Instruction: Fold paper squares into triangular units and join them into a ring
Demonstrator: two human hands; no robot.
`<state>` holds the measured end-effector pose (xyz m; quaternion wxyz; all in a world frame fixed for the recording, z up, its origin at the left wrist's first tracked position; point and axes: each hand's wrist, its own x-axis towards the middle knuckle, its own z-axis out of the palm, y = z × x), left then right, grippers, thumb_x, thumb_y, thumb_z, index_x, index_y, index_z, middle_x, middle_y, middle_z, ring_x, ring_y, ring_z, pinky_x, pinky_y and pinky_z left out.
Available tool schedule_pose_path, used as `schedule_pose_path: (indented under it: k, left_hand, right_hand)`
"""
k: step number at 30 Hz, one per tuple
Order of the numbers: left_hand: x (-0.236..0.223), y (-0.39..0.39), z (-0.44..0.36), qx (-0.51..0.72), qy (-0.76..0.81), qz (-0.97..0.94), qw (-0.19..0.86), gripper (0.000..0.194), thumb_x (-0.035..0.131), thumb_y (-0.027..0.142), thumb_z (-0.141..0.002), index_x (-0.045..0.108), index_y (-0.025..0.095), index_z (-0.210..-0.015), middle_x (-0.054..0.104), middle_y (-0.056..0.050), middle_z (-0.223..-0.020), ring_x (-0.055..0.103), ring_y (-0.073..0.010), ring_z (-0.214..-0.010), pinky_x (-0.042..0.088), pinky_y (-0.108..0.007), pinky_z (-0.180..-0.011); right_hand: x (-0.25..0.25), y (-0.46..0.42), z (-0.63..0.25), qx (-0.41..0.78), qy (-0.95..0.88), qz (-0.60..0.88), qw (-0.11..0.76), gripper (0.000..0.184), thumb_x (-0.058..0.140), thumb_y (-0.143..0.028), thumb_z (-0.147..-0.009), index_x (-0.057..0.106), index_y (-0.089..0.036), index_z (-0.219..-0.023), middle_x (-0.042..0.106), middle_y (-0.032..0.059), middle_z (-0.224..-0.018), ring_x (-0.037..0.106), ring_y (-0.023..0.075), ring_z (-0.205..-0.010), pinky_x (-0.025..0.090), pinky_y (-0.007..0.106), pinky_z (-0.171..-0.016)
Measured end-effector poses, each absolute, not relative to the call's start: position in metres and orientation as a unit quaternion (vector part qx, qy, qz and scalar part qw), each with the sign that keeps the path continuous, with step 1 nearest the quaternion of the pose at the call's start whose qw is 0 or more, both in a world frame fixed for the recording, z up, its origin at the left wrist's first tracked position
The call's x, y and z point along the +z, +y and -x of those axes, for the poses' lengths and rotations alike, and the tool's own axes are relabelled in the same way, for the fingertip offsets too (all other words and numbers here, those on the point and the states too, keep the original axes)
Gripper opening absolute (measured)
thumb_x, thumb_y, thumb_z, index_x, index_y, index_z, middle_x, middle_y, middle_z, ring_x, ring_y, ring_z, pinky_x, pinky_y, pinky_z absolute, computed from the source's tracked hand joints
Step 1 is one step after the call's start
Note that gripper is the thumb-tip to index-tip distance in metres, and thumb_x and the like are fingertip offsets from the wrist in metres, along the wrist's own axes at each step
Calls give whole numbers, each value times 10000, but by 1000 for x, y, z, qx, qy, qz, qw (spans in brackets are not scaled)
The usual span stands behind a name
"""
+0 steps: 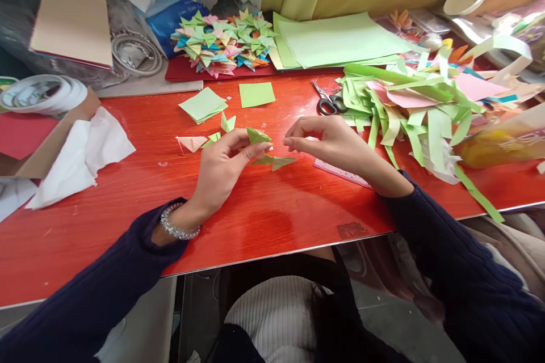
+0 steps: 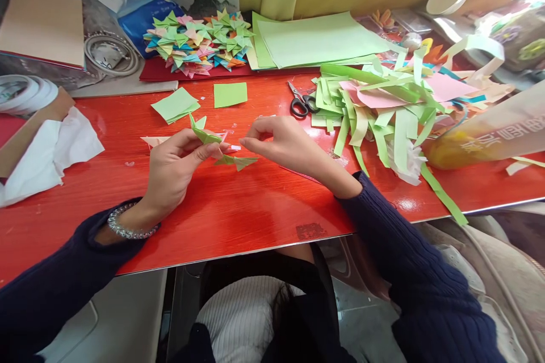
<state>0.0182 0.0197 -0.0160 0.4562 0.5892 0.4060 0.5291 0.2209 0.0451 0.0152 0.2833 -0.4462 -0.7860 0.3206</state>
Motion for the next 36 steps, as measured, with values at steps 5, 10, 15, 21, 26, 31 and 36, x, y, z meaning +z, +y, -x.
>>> schedule_pose_path:
  k: [5,10,15,21,26,31,36]
  left_hand:
    - [-14,25,-15,579,420,-521,465,129,674,331,-841,654,205,-848,671,17,-696,699,-148,-783,584,-289,-761]
    - [-11,30,-10,619,421,-486,452,131,696,335,-820,643,216,-805,636,29,-622,694,-144,-754,570,-258,-701]
    - [-8,33,-7,631,423,-483,435,92,700,283,-814,646,220,-775,635,34,-588,675,-126,-676,552,-238,-636]
    - [-8,36,-4,647,401,-471,445,75,703,234,-806,653,191,-769,624,23,-574,665,-129,-653,518,-231,-568]
    - [-13,34,-6,569,422,-516,482,88,688,268,-819,674,182,-804,637,20,-597,676,-137,-660,543,-254,-645]
    - [-15,31,-8,479,430,-565,516,134,701,291,-807,677,160,-809,653,1,-619,679,-148,-665,534,-263,-671]
    - [-14,29,-9,467,427,-571,523,154,713,310,-796,683,161,-818,682,-12,-677,687,-153,-677,542,-266,-676]
  right_hand:
    - [2,62,-226,268,-753,499,334,170,646,-325,-830,620,-157,-835,641,42,-846,557,129,-720,440,305,-701]
    - [-10,72,-214,209,-837,444,242,360,644,-218,-819,638,-147,-1172,605,109,-1123,593,165,-840,468,336,-809]
    - [-21,74,-189,200,-880,384,198,482,657,-322,-834,598,-169,-1287,563,133,-1229,581,224,-979,448,342,-835]
    - [-25,79,-184,242,-850,398,248,166,509,-144,-886,673,-123,-891,621,66,-891,546,137,-765,408,288,-722]
    - [-11,73,-196,481,-674,424,367,218,623,-275,-839,548,-177,-1019,570,-12,-748,548,101,-619,445,265,-597]
    - [0,66,-200,590,-588,386,397,304,690,-371,-789,540,-173,-963,581,19,-847,625,105,-700,476,231,-576]
    - [5,58,-198,560,-616,394,390,300,667,-465,-810,554,-193,-866,604,20,-879,565,78,-680,451,205,-544]
